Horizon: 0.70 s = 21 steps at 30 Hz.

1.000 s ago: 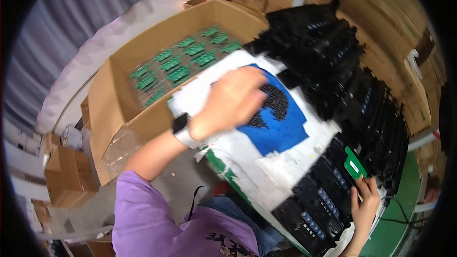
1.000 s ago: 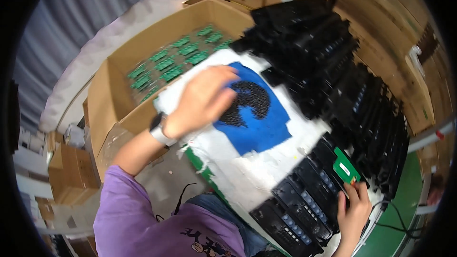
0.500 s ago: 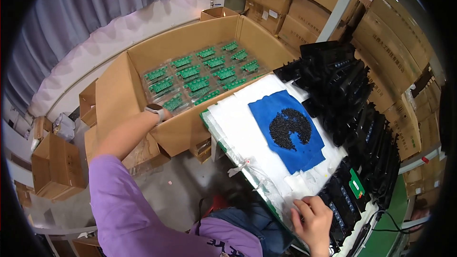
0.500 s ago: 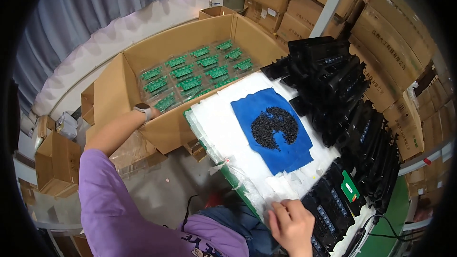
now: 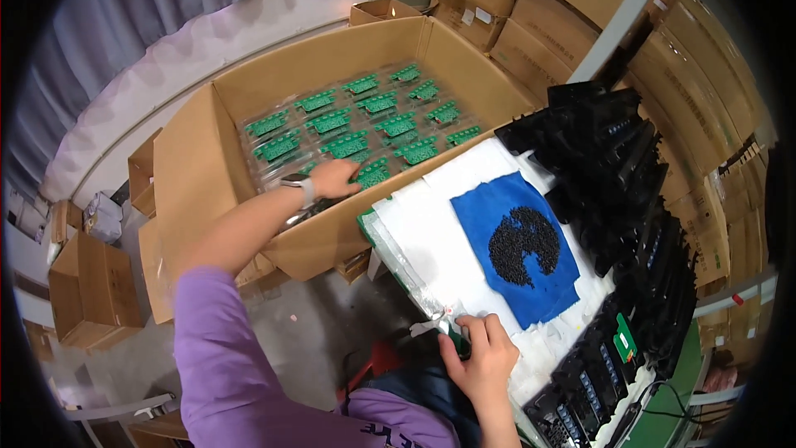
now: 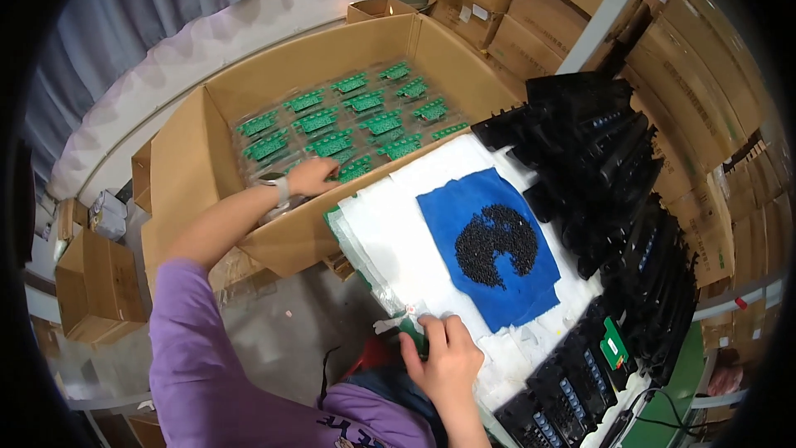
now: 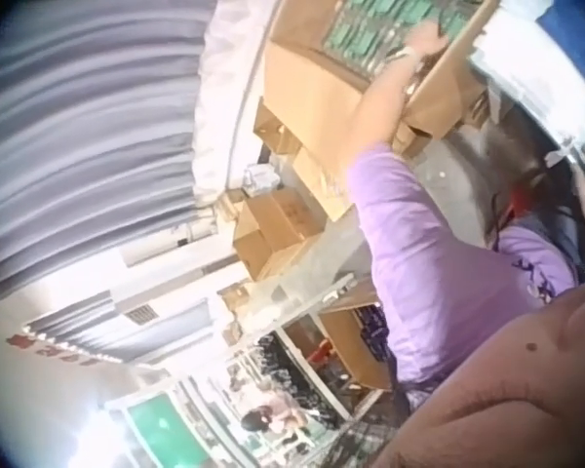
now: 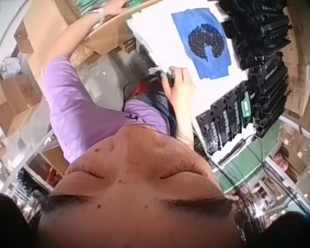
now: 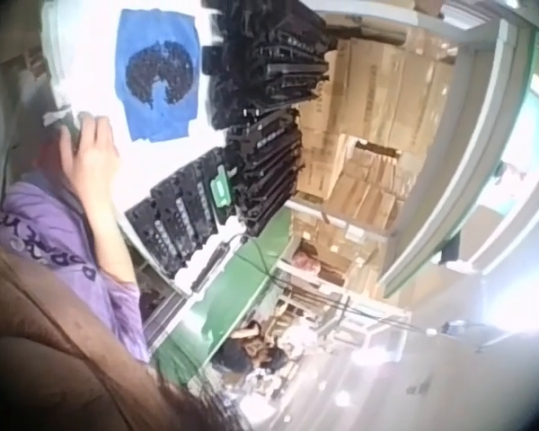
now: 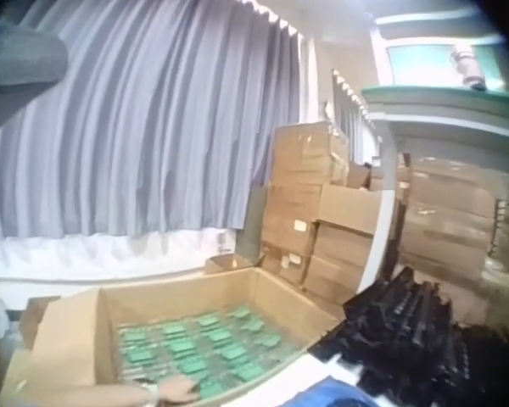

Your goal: Assembling printer cartridges by attaching circuit chips and driving screws using an electric screwdriver.

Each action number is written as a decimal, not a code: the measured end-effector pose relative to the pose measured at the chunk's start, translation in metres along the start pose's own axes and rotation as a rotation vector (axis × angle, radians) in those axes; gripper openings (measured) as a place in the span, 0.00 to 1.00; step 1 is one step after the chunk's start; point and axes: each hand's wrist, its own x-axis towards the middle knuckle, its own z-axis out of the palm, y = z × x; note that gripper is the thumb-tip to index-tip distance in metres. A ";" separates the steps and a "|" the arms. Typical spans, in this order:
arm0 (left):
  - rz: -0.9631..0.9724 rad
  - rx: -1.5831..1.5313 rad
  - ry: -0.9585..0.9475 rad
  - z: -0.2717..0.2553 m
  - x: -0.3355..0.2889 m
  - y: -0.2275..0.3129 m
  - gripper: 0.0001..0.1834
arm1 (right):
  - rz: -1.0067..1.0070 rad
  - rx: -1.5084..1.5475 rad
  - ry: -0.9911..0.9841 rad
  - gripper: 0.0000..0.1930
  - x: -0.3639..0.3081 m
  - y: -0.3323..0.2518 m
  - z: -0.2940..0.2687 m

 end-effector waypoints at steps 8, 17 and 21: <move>-0.055 0.183 0.148 0.081 0.037 0.012 0.34 | 0.035 -0.097 0.010 0.15 0.015 -0.008 0.022; -0.294 -0.272 0.044 0.056 0.056 0.008 0.33 | 0.023 -0.097 -0.035 0.15 0.037 -0.017 0.035; -0.338 0.014 0.215 -0.005 0.086 0.022 0.31 | 0.016 -0.139 -0.041 0.15 0.043 -0.019 0.038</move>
